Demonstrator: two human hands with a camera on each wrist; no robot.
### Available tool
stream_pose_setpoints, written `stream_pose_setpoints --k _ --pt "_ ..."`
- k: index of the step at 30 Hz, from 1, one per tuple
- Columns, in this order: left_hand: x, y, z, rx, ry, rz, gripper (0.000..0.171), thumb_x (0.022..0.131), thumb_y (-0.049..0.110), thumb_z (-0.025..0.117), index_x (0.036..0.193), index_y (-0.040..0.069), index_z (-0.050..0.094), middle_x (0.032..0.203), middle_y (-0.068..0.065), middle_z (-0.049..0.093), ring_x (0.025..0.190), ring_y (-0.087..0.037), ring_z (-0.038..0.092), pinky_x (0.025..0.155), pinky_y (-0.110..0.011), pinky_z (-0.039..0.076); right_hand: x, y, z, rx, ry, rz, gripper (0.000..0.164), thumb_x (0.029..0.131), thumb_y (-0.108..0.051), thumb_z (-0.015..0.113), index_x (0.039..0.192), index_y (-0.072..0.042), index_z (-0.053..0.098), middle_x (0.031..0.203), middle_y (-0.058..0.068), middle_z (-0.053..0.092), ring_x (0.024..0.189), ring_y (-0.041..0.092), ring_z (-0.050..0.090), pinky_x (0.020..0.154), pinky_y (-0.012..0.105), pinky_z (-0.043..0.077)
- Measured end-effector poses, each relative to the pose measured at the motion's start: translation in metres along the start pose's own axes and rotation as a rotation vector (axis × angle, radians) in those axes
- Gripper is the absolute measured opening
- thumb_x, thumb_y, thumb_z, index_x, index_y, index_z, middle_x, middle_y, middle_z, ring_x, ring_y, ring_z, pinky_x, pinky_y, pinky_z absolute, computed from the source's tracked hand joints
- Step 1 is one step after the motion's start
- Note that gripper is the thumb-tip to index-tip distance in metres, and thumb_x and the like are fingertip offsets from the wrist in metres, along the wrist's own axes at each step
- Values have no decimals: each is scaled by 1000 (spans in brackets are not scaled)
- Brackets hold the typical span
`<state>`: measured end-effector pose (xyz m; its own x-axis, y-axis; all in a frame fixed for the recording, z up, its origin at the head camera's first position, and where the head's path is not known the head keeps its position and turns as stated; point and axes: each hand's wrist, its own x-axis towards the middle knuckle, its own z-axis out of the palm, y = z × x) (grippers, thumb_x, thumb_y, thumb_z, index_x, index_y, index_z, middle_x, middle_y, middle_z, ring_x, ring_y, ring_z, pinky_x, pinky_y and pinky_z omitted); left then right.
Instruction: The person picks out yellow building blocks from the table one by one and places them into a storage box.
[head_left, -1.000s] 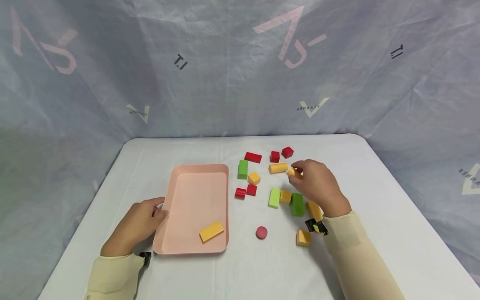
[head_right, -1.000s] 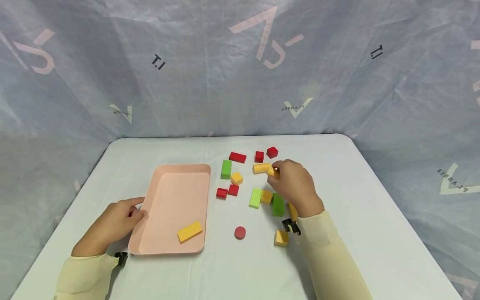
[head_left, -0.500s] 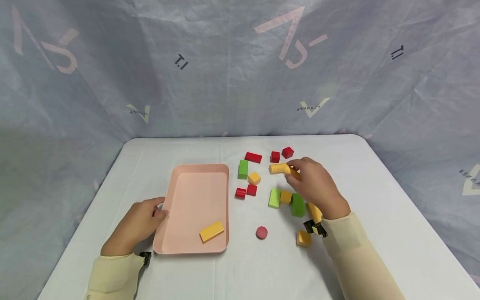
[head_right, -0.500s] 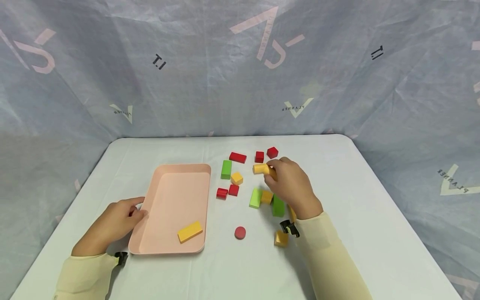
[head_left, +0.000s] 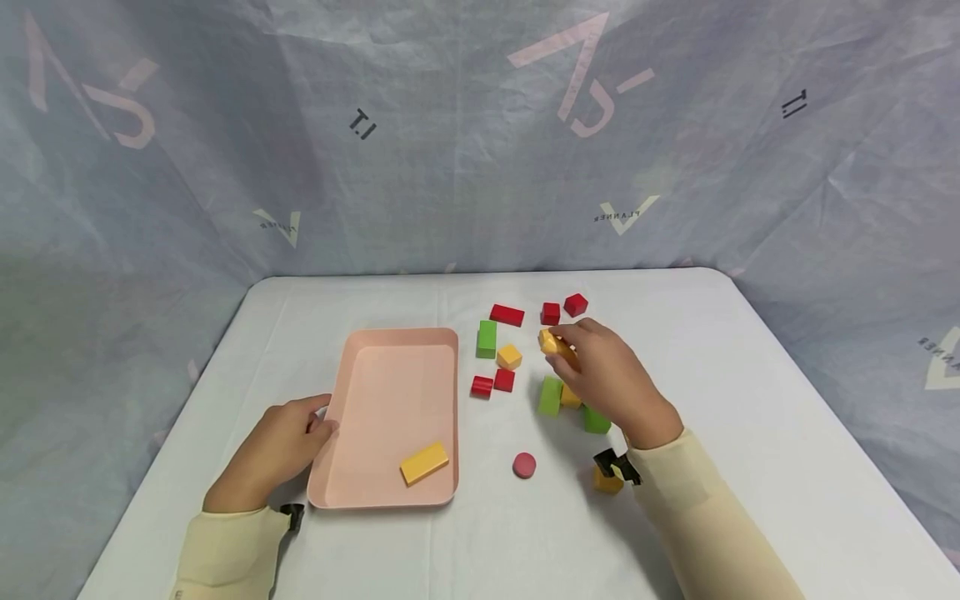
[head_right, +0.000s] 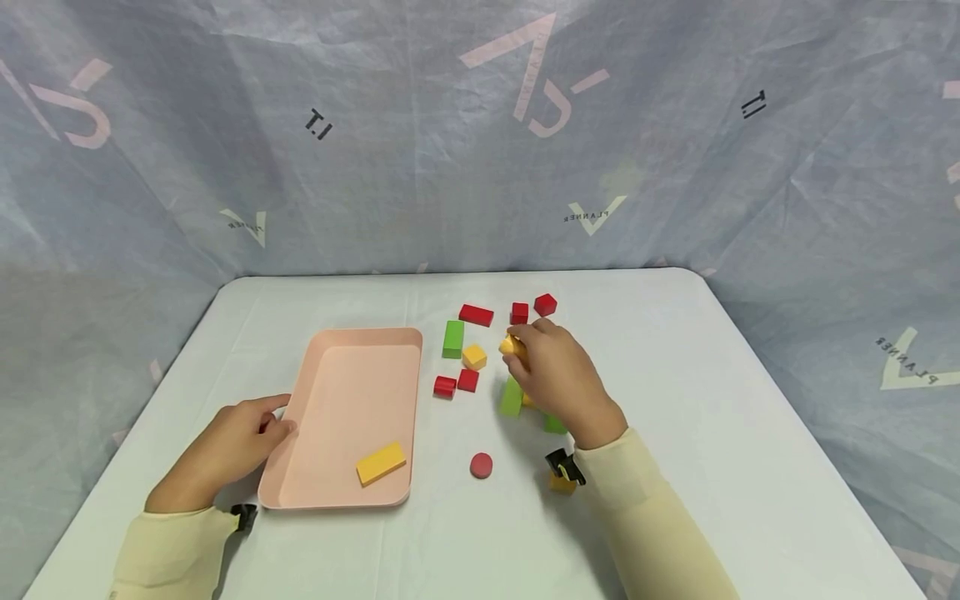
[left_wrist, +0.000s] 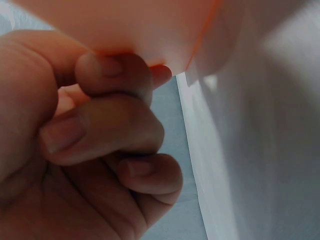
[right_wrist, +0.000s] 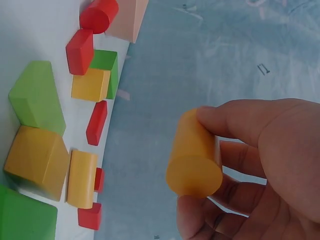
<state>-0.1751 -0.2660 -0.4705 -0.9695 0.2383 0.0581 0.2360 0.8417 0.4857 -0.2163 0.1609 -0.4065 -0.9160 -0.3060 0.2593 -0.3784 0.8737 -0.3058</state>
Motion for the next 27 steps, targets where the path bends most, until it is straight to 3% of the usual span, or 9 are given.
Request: stream_pose_setpoints --k 27 --pt "1 0 0 -1 -6 1 33 90 10 59 123 2 57 53 5 42 44 -9 36 44 -29 34 -4 -25 10 -1 25 -175 39 86 -30 70 119 -11 60 104 -1 55 91 11 46 77 35 52"
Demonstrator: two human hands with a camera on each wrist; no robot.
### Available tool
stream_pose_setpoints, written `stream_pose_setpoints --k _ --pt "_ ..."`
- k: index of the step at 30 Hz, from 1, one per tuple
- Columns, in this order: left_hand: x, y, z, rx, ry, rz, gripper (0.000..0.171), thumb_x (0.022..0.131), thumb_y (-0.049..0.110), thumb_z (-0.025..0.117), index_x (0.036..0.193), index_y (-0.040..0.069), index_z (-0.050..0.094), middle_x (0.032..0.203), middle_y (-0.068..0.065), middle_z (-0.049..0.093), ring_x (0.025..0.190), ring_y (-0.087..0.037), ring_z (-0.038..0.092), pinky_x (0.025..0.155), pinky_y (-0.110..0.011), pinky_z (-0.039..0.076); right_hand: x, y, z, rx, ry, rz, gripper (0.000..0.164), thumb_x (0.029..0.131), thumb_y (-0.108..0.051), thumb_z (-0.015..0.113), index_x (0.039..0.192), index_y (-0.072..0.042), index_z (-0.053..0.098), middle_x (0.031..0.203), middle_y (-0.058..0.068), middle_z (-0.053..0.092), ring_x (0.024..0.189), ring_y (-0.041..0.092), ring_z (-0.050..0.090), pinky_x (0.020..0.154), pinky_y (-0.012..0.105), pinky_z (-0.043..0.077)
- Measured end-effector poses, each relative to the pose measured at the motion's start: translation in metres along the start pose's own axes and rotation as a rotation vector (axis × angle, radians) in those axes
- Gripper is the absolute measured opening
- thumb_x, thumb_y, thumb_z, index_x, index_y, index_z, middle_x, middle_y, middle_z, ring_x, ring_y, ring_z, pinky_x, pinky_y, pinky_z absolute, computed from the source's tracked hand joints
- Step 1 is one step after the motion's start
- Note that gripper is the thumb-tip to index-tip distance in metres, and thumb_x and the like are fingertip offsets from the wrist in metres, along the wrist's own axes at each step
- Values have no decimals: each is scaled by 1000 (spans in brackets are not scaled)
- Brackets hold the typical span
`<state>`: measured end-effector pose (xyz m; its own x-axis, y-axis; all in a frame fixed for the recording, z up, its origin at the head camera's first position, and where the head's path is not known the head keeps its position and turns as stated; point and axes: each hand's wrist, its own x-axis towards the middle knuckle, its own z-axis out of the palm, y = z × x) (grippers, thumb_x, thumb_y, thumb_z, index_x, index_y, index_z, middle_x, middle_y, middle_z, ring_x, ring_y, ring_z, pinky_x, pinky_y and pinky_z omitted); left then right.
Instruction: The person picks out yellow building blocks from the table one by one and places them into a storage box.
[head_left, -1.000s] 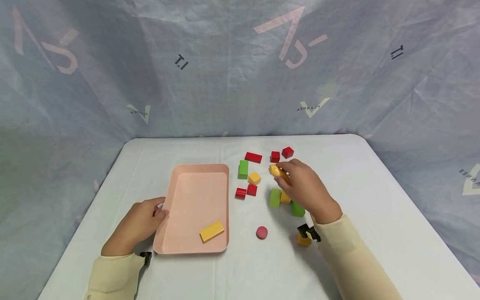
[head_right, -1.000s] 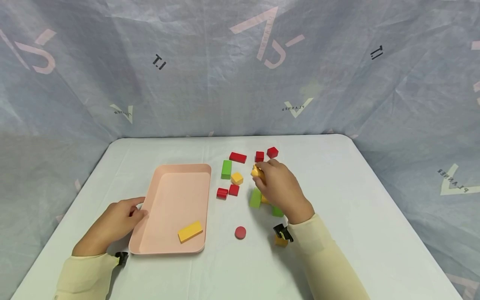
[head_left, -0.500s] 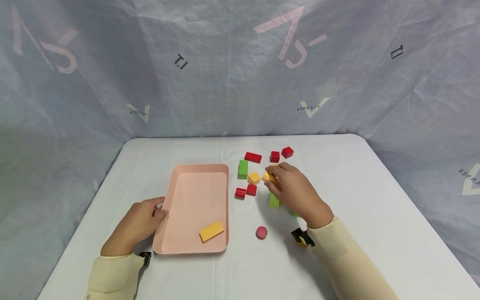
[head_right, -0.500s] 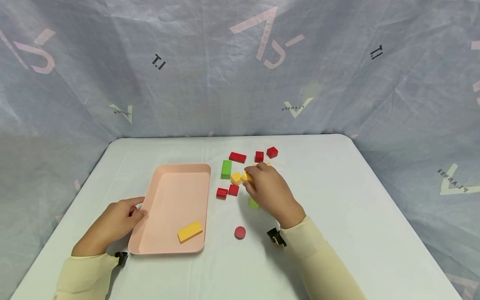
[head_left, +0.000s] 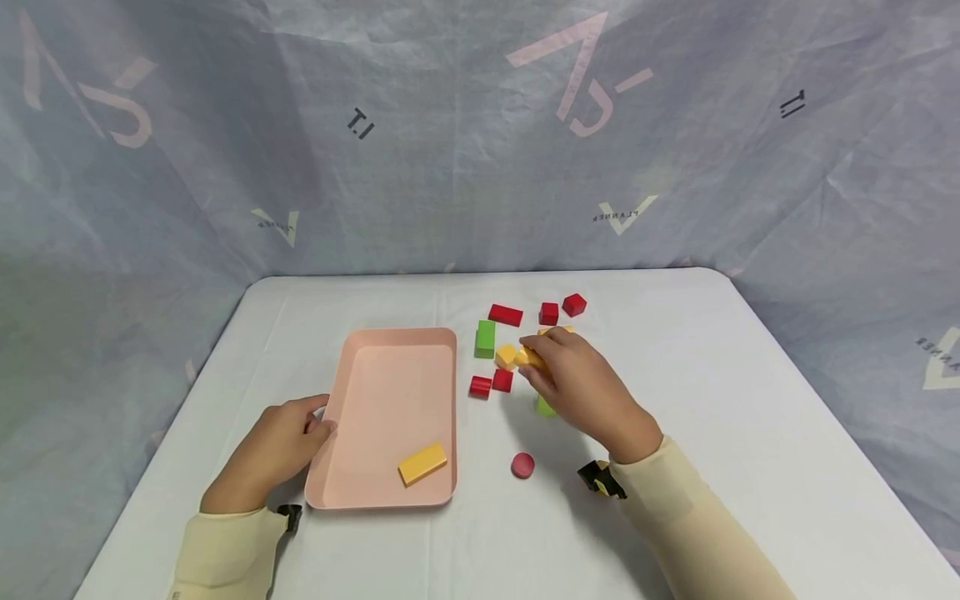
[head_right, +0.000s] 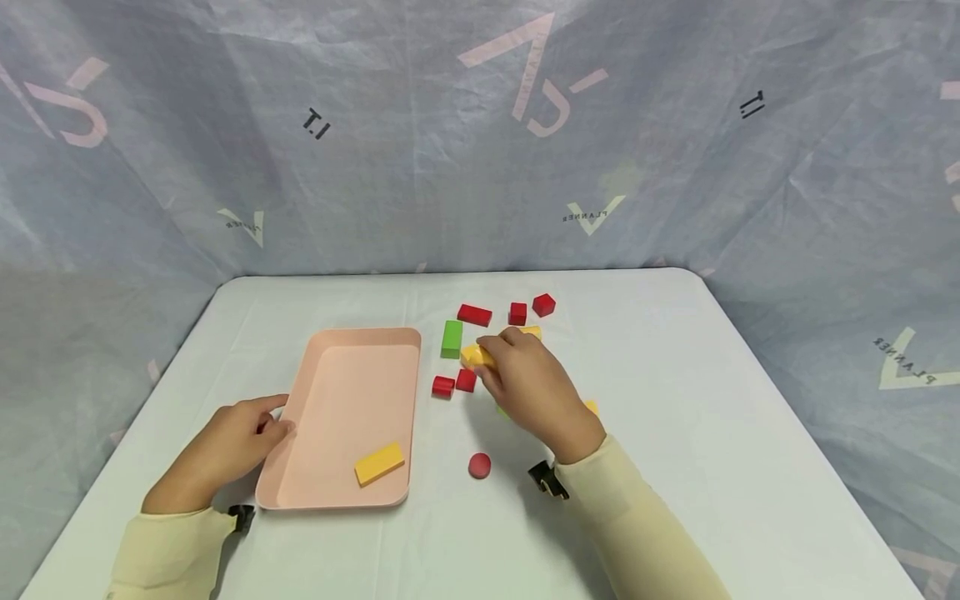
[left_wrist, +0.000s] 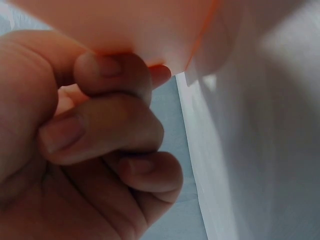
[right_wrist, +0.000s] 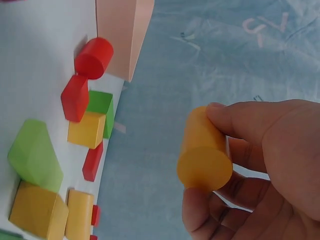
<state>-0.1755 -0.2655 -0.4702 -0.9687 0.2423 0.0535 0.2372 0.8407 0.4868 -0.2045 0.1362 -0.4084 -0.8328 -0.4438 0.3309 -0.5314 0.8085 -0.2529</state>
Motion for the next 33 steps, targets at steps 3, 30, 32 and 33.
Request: stream_pose_setpoints --k 3,30,32,33 --pt "0 0 0 -4 1 -4 33 90 10 59 122 3 58 53 5 42 43 -9 36 43 -29 34 0 -4 1 2 11 -29 38 87 -28 69 120 -11 60 100 -2 54 87 11 45 73 33 50" --pt "0 0 0 3 0 -2 32 89 10 59 121 3 58 53 6 42 44 -9 36 43 -29 34 -3 -37 23 9 -8 -186 39 85 -30 71 120 -15 61 100 -6 55 87 4 43 72 22 48" --pt "0 0 0 1 -2 -5 33 89 10 59 121 2 58 53 6 42 44 -9 36 43 -29 34 -2 -38 23 7 -8 -186 40 85 -31 71 120 -15 61 99 -6 54 86 3 42 72 21 48" --pt "0 0 0 1 -1 -6 33 90 11 59 122 2 58 53 6 42 44 -9 36 43 -29 34 -2 -38 23 6 -9 -184 40 85 -31 71 121 -15 61 99 -7 54 86 3 42 71 20 48"
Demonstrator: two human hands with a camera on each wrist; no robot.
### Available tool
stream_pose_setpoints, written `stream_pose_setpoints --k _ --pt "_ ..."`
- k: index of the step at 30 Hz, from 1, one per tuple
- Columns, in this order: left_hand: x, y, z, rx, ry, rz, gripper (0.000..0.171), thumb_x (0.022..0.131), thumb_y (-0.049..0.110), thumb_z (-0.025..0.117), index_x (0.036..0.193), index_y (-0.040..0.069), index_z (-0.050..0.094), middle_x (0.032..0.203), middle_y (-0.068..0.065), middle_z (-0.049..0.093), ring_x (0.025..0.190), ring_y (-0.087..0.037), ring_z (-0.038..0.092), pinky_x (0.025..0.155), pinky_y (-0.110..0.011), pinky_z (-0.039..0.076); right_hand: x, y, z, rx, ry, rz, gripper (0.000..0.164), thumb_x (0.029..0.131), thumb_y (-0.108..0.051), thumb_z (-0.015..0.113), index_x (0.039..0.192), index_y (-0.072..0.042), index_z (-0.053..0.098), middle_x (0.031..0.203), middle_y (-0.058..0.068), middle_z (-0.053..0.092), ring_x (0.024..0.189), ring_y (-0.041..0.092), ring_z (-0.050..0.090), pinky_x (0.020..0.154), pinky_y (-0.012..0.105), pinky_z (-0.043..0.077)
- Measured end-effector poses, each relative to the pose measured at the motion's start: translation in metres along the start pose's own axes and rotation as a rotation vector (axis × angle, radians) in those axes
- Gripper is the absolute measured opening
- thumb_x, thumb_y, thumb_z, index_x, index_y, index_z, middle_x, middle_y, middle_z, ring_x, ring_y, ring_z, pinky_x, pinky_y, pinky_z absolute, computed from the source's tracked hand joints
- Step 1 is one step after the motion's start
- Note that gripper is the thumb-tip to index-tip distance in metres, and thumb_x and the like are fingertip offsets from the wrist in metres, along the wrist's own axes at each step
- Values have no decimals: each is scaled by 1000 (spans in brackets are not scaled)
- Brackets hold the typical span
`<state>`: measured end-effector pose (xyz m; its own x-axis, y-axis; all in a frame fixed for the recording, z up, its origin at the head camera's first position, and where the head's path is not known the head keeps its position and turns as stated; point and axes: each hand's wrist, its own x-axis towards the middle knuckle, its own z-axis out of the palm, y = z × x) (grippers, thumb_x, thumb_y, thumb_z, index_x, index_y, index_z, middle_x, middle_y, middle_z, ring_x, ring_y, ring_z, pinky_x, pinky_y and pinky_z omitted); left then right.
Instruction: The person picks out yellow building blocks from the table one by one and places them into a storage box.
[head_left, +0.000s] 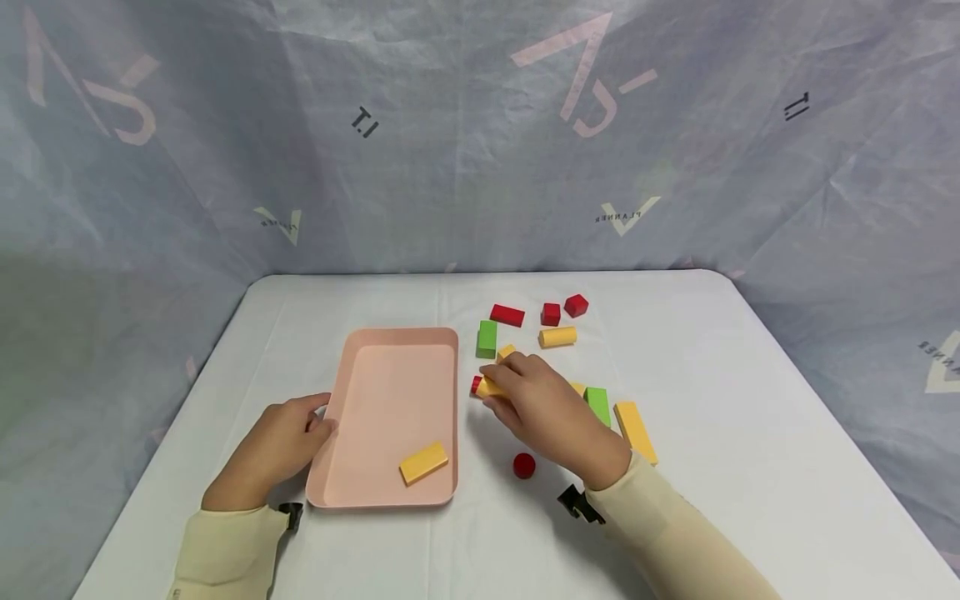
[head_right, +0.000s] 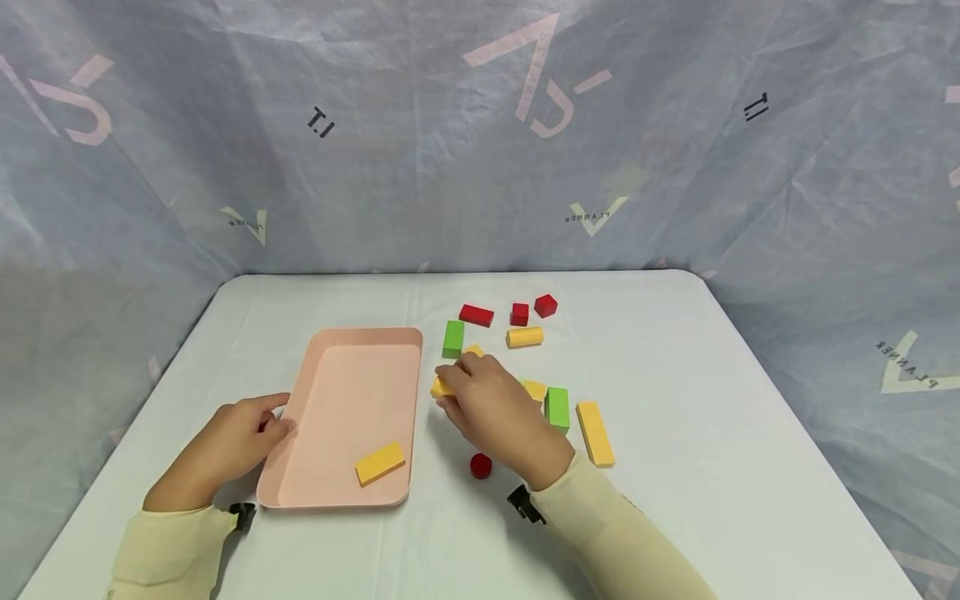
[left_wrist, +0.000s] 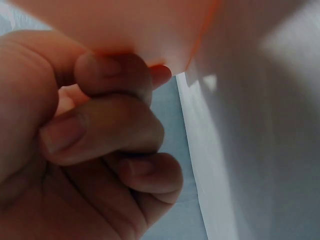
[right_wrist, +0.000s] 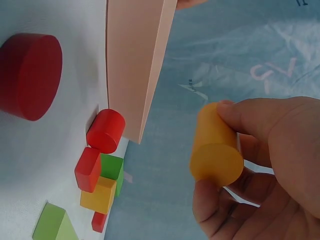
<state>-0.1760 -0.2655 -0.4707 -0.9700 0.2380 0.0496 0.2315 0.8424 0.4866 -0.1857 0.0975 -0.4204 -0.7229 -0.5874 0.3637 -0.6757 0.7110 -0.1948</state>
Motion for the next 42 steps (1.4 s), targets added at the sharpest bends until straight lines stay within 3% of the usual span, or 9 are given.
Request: stream_pose_setpoints --k 15,26,29,33,36,42 --pt "0 -2 0 2 7 6 30 90 11 58 120 5 59 53 5 43 43 -9 37 43 -29 34 4 -8 0 21 -33 64 44 85 -38 70 121 -15 60 100 -6 55 84 5 43 70 21 50" --pt "1 0 -1 -1 13 21 30 90 11 59 119 4 59 52 6 42 43 -8 36 43 -29 34 5 -15 3 61 6 -37 32 80 -24 69 109 -13 64 93 -7 52 81 4 42 67 19 48" --pt "1 -1 -1 -5 5 18 31 90 11 59 120 4 58 53 6 42 43 -8 36 44 -29 34 5 -18 6 83 9 -67 30 78 -21 69 107 -12 64 94 -6 53 82 4 43 80 26 50" --pt "1 -1 0 -5 1 14 32 90 11 59 121 3 58 53 6 41 43 -8 35 44 -29 34 5 -22 9 98 -11 -97 31 77 -18 68 107 -13 63 97 -5 54 87 5 42 85 29 48" --pt "1 -1 0 -5 4 14 32 90 11 59 121 3 58 53 6 40 43 -8 35 45 -29 34 5 -24 12 99 -24 -104 31 77 -19 69 108 -14 63 97 -6 54 88 6 41 76 26 48" --pt "0 0 -1 -4 6 12 33 90 10 59 122 2 57 53 6 41 44 -8 35 45 -29 34 5 -29 16 93 -24 -103 32 77 -23 71 107 -15 63 95 -8 52 85 4 41 74 23 48"
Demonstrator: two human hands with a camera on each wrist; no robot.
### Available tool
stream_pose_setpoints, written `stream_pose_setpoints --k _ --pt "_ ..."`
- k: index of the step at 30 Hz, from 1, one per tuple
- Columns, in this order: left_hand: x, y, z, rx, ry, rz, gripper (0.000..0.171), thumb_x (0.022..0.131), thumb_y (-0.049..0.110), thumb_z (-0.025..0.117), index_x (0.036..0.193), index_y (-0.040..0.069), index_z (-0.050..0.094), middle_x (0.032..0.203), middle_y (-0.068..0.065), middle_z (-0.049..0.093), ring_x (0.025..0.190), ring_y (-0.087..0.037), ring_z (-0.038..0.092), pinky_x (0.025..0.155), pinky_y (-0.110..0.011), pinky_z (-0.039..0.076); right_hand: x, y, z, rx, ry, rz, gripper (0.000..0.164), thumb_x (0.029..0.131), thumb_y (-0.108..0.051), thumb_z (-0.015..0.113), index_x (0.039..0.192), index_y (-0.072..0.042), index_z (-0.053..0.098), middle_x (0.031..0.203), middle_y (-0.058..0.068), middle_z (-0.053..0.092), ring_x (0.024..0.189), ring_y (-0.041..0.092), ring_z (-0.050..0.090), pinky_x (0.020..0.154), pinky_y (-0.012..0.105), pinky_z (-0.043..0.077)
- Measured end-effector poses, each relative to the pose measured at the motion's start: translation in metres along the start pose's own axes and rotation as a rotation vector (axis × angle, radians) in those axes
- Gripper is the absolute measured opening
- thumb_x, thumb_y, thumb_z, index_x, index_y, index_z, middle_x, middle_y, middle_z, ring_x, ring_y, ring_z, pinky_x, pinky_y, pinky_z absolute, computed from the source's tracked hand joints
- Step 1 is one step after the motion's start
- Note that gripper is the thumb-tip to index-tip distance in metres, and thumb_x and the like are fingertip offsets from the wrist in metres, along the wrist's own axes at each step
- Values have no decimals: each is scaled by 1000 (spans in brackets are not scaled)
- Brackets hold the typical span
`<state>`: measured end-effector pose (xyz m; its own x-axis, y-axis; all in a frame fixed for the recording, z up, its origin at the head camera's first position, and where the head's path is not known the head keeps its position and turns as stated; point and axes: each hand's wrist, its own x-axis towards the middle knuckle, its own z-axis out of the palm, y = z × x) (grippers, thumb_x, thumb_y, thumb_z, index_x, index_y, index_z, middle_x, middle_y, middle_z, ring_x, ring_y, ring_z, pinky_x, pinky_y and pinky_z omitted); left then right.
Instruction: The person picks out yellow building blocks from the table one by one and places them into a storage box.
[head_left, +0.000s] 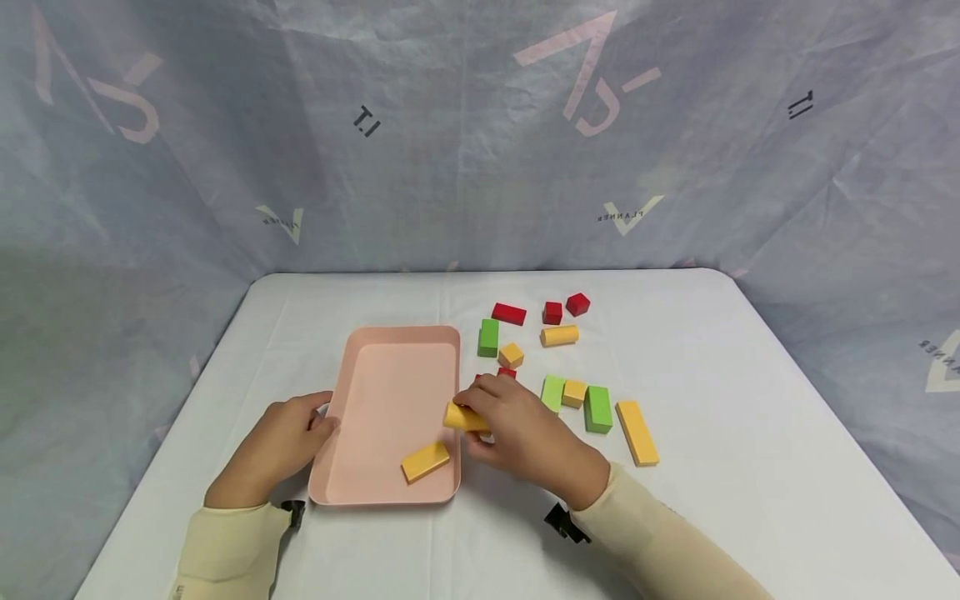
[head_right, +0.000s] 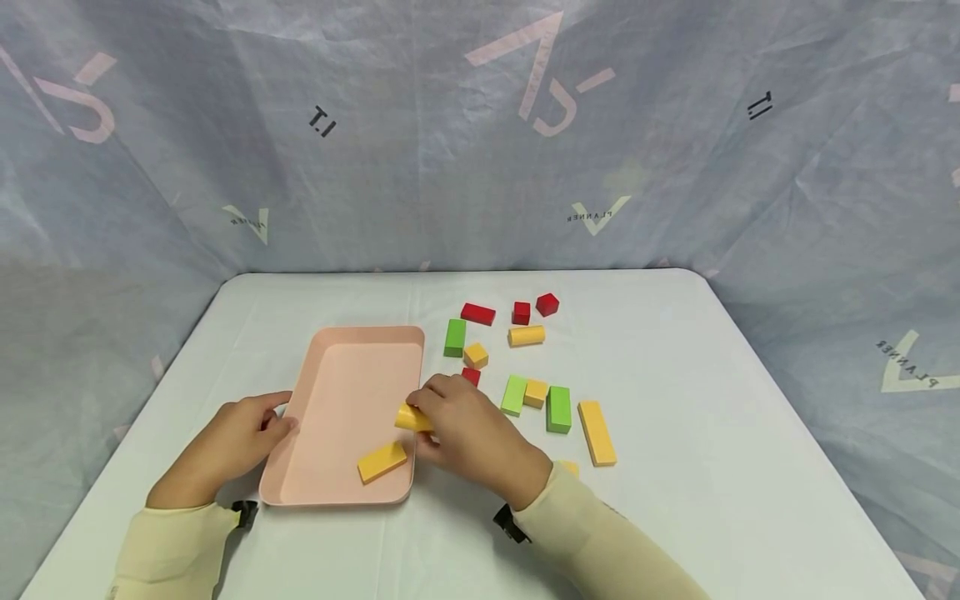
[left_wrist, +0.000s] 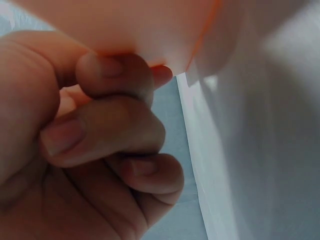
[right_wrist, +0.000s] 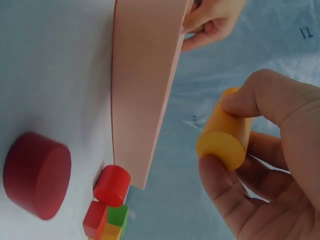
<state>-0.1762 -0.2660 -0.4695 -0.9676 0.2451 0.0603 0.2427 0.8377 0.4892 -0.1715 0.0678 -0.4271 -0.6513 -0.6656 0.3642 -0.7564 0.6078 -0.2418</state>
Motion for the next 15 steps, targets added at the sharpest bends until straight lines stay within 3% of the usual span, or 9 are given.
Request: stream_pose_setpoints --k 7,15 --pt "1 0 1 0 0 -8 30 90 10 58 120 4 59 53 6 41 44 -8 36 44 -29 34 -1 -7 2 14 -1 -9 34 80 -31 73 109 -15 64 99 -7 54 90 3 43 78 22 49" --pt "1 2 1 -2 4 -10 25 90 9 57 114 8 60 53 6 40 44 -9 34 44 -29 33 -2 -17 8 44 18 -104 35 76 -21 76 107 -14 65 102 -5 55 94 5 44 81 20 47"
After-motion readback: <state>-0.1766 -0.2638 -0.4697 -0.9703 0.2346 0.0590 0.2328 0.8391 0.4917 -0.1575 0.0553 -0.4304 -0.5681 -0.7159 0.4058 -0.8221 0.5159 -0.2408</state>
